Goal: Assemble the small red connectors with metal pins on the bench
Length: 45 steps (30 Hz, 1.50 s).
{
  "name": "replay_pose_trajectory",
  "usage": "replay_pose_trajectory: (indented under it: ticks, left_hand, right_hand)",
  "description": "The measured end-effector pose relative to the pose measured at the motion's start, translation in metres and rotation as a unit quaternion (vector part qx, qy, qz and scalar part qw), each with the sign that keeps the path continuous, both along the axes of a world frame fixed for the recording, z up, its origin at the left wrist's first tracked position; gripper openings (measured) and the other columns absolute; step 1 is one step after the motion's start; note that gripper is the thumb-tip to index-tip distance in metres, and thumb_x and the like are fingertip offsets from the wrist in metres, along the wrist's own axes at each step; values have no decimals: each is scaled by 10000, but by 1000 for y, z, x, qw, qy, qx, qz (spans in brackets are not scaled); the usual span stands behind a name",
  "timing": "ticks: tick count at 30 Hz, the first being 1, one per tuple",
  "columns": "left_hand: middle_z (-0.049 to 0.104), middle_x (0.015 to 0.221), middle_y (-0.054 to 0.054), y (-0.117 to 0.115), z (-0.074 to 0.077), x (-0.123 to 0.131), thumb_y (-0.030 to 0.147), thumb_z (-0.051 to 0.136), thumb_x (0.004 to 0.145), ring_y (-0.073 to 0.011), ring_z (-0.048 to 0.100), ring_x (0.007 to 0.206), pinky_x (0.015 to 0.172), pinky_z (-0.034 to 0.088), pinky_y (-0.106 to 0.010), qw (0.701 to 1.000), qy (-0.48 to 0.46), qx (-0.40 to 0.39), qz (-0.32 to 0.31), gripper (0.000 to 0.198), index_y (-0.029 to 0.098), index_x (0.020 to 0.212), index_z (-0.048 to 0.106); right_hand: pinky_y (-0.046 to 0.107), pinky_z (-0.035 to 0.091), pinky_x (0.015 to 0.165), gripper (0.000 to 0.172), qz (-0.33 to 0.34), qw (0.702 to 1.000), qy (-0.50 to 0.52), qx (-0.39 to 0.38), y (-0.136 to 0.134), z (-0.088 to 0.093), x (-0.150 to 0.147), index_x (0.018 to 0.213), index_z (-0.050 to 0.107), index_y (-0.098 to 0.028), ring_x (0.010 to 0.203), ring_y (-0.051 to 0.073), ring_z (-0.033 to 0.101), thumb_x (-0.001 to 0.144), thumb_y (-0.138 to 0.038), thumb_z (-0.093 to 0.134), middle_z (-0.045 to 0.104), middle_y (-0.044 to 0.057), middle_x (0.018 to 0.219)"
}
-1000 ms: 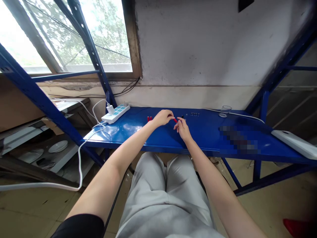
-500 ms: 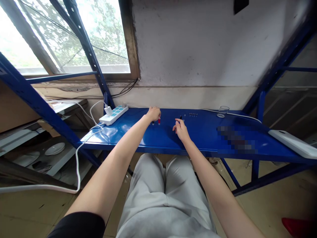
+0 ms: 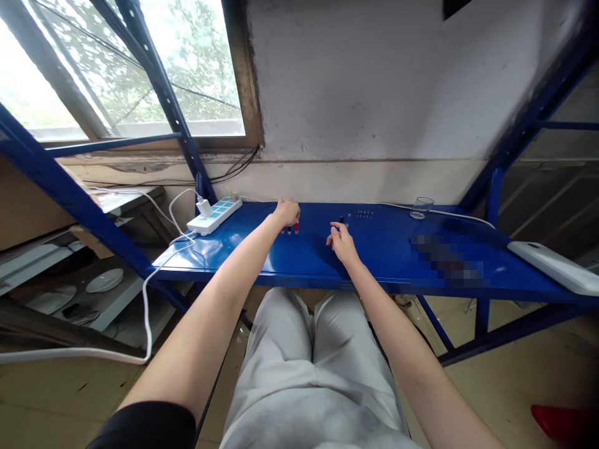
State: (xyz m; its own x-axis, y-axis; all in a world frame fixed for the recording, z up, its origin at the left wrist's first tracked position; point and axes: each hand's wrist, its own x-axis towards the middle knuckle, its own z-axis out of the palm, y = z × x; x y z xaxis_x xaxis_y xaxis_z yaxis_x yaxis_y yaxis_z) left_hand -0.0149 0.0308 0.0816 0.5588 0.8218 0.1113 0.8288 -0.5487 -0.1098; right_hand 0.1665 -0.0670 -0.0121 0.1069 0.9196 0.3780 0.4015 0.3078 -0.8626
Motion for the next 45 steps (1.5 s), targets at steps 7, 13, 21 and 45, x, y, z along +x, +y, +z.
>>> replay_pose_trajectory:
  ticks: [7, 13, 21, 45]
  left_hand:
    - [614, 999, -75, -2, 4, 0, 189, 604, 685, -257, 454, 1044, 952, 248, -443, 1000, 17, -18, 15, 121, 191, 770, 691]
    - [633, 973, -59, -1, 4, 0, 189, 589, 690, -248, 453, 1054, 953, 255, -458, 999, 28, -29, 14, 163, 214, 820, 683]
    - [648, 948, -53, -5, 5, 1, 171, 605, 670, -250, 466, 1044, 964, 224, -475, 999, 24, -46, 12, 166, 216, 809, 683]
    - [585, 1169, -76, -19, -1, 31, 266, 439, 831, -239, 483, 1116, 936, 293, -410, 996, -60, -17, -68, 305, 195, 1096, 573]
  right_hand:
    - [266, 401, 549, 492, -2, 1000, -2, -1, 0, 0, -1, 1206, 434, -186, 585, 152, 532, 871, -514, 287, 593, 16, 659]
    - [263, 400, 553, 491, -1, 1000, -6, -2, -1, 1, 0, 1200, 440, -183, 582, 148, 530, 869, -514, 291, 596, 15, 658]
    - [265, 394, 554, 489, -7, 1000, -2, 3, -1, 1, -2, 1178, 462, -183, 551, 143, 514, 862, -523, 306, 588, 5, 632]
    - [255, 399, 556, 368, -274, 941, 138, 143, -12, 14, 5, 922, 470, -192, 507, 131, 475, 895, -450, 209, 451, -25, 544]
